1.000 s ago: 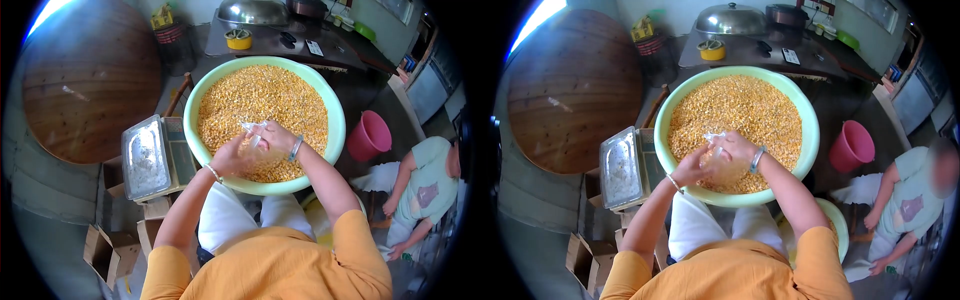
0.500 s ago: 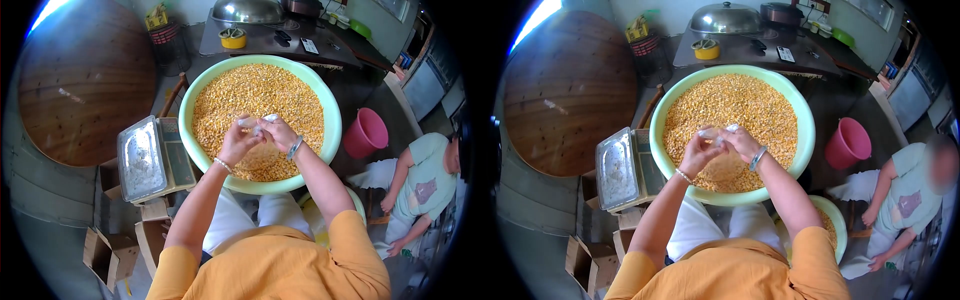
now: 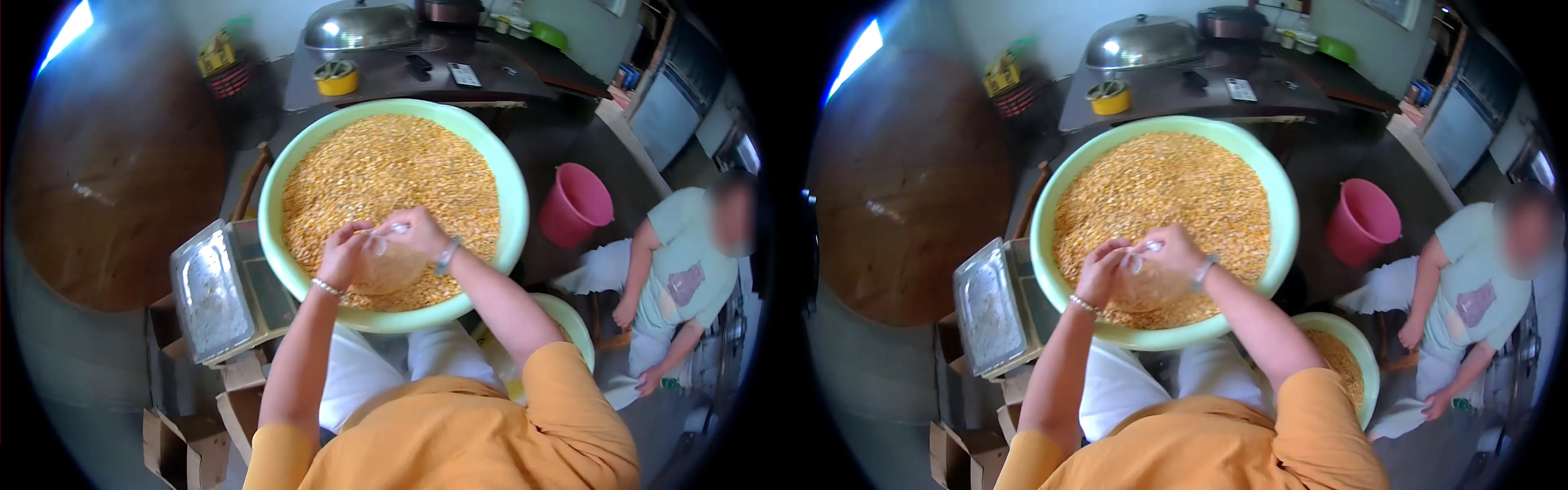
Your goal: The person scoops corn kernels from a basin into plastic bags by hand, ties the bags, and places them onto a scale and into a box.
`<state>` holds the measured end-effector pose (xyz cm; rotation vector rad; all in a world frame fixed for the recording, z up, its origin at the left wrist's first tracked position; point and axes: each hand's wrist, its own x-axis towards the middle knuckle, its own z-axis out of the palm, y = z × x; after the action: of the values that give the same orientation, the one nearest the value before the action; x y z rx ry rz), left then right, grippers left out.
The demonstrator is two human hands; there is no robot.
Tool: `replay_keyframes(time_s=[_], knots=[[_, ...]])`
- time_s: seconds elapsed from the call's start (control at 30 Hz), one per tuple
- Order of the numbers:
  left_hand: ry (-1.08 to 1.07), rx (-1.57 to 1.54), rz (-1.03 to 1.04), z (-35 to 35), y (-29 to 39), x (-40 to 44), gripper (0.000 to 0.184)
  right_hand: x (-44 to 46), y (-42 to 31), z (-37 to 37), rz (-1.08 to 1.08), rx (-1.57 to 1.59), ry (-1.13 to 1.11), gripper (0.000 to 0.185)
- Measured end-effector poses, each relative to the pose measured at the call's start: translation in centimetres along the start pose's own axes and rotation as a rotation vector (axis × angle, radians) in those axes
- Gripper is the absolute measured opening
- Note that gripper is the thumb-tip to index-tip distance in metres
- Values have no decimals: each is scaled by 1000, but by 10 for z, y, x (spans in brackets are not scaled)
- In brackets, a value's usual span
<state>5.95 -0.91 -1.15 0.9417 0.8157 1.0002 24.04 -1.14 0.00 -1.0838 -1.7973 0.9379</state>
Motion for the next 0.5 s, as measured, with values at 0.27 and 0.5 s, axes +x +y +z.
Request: replay_keyframes(time_s=[0.27,0.5], knots=[[-140,188,-81,-12,4,7,34,-2,14,22,-632,-528,300,4],[-188,354,-76,-29,-3,19,41,2,24,29,-614,-605,320,10]])
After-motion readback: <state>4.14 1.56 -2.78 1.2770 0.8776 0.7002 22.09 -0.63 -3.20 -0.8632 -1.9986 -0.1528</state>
